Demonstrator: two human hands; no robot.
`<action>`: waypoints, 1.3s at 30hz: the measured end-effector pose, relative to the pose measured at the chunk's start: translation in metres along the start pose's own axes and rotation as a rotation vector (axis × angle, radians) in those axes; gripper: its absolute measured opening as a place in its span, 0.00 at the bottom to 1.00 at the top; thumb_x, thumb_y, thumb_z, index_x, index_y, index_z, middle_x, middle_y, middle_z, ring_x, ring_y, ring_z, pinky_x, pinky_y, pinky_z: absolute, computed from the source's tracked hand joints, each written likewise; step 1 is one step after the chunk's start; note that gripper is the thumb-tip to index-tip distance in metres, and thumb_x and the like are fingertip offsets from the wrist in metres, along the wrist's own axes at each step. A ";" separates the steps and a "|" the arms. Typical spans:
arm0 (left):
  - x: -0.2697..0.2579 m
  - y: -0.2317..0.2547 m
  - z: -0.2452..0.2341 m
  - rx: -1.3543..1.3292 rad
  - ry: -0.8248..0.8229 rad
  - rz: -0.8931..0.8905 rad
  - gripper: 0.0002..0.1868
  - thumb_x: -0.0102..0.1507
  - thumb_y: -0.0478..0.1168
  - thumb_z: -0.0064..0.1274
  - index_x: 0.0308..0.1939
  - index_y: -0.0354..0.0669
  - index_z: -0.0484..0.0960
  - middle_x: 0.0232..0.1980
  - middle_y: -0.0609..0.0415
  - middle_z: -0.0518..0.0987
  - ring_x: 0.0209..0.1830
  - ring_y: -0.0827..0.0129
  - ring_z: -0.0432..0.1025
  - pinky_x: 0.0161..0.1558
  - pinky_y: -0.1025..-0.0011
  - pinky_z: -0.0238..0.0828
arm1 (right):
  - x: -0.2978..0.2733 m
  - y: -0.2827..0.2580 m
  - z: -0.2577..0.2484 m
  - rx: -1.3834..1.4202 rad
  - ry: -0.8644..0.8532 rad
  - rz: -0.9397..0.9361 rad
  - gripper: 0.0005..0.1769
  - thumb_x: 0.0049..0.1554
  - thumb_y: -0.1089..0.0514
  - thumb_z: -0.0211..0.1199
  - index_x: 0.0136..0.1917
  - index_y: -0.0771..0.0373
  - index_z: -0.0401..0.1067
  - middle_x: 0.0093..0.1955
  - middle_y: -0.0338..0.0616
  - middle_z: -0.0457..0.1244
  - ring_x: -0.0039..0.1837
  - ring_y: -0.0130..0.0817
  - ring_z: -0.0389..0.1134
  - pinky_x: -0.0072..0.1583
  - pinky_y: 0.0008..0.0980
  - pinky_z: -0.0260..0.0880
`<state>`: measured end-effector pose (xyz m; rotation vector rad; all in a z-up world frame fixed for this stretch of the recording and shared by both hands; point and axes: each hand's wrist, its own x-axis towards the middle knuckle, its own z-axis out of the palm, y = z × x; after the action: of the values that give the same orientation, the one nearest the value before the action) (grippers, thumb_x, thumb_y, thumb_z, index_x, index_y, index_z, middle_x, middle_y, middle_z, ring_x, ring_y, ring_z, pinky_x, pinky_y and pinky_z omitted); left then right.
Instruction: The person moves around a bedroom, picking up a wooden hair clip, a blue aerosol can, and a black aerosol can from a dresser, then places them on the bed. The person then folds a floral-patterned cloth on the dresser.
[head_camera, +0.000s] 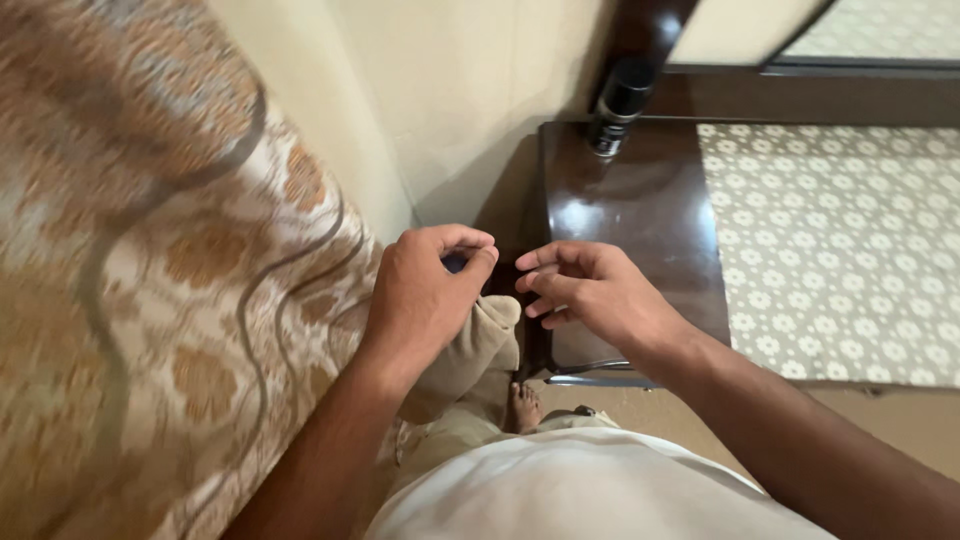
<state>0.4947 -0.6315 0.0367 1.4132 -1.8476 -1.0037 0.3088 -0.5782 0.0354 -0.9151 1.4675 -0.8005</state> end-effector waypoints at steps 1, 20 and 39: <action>0.010 0.000 0.000 -0.001 -0.032 0.034 0.12 0.60 0.44 0.59 0.42 0.41 0.88 0.37 0.51 0.88 0.38 0.67 0.84 0.42 0.70 0.78 | 0.001 -0.001 0.001 0.013 0.032 0.011 0.17 0.58 0.59 0.57 0.59 0.64 0.75 0.51 0.42 0.70 0.50 0.29 0.72 0.55 0.33 0.75; 0.110 0.011 0.026 -0.047 -0.500 0.283 0.12 0.60 0.43 0.60 0.42 0.40 0.89 0.38 0.52 0.88 0.40 0.70 0.84 0.45 0.71 0.78 | -0.014 -0.007 0.010 0.287 0.591 0.093 0.17 0.60 0.57 0.58 0.62 0.62 0.74 0.53 0.41 0.71 0.51 0.28 0.73 0.54 0.31 0.74; 0.152 0.086 0.110 0.055 -0.603 0.345 0.16 0.59 0.44 0.60 0.48 0.42 0.88 0.39 0.54 0.88 0.41 0.68 0.83 0.46 0.69 0.75 | -0.014 0.002 -0.070 0.386 0.702 0.101 0.15 0.60 0.57 0.59 0.60 0.60 0.75 0.51 0.37 0.71 0.49 0.26 0.72 0.53 0.29 0.74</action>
<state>0.3221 -0.7436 0.0527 0.8129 -2.4546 -1.2906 0.2397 -0.5665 0.0466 -0.2605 1.8397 -1.3552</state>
